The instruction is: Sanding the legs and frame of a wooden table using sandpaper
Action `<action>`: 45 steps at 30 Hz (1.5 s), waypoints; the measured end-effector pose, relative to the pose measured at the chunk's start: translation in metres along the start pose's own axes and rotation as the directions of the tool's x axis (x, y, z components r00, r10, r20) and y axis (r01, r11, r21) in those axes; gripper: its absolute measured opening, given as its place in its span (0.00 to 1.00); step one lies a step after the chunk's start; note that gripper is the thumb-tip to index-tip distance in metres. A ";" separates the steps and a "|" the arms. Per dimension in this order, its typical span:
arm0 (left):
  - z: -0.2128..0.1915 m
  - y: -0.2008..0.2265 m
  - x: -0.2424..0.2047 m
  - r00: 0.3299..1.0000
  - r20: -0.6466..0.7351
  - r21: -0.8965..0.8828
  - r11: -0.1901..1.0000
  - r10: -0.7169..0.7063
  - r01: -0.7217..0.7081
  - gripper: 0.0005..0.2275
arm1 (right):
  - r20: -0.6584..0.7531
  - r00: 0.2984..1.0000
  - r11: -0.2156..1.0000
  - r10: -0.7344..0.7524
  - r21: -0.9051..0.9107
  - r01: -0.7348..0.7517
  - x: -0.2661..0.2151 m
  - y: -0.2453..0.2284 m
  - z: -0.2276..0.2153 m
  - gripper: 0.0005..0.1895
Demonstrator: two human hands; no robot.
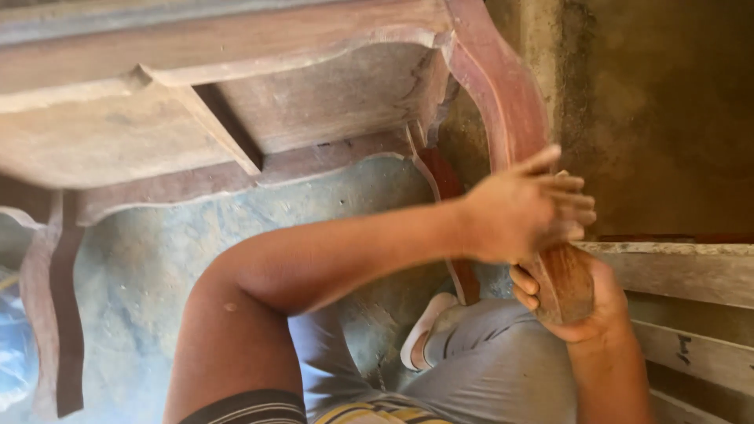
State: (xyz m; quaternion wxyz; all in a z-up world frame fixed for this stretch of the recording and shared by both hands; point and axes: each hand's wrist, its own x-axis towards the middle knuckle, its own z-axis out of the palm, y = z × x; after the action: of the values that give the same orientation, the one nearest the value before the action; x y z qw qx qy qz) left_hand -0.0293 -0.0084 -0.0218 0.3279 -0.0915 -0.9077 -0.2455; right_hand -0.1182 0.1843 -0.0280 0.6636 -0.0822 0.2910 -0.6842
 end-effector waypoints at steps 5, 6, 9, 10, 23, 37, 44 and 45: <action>-0.008 -0.034 0.001 0.945 -0.028 0.454 0.838 -0.326 0.303 0.19 | 0.026 0.999 0.999 0.034 0.029 -0.035 0.000 -0.001 0.027 0.25; -0.001 -0.001 -0.011 0.939 -0.047 0.459 0.828 -0.340 0.322 0.19 | 0.033 0.998 0.998 0.053 0.016 -0.054 -0.004 -0.011 0.001 0.25; 0.018 0.081 -0.040 0.953 -0.282 0.164 0.974 -0.108 0.159 0.16 | -0.614 0.788 0.981 -0.049 -0.178 -0.077 -0.016 -0.034 -0.055 0.15; 0.019 0.091 -0.045 0.975 -0.215 0.078 0.994 -0.052 0.071 0.16 | -0.526 0.847 0.987 -0.078 -0.160 -0.009 -0.017 -0.037 -0.060 0.18; 0.061 0.044 -0.014 0.357 -0.511 -0.709 0.618 -0.782 0.339 0.24 | 0.008 0.984 0.924 -0.179 -0.342 0.171 -0.006 0.006 0.056 0.26; 0.078 -0.034 0.014 0.387 -0.420 -0.773 0.547 -0.821 0.321 0.29 | 0.075 0.993 0.961 0.087 -0.269 -0.064 -0.009 -0.019 0.029 0.28; 0.095 -0.158 0.044 0.166 -0.558 -0.640 0.549 -0.813 0.537 0.28 | 0.103 0.994 0.980 -0.024 -0.195 0.044 -0.002 -0.006 0.046 0.29; 0.088 -0.132 0.043 0.170 -0.561 -0.635 0.553 -0.810 0.540 0.28 | 0.107 0.994 0.980 -0.027 -0.191 0.047 -0.004 -0.013 0.035 0.29</action>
State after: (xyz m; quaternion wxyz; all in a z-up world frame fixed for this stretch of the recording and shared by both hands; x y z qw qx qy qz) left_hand -0.1541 -0.0777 -0.1031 0.5411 0.4045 -0.5352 -0.5071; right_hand -0.1111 0.1769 0.0082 0.6538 -0.1873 0.3194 -0.6599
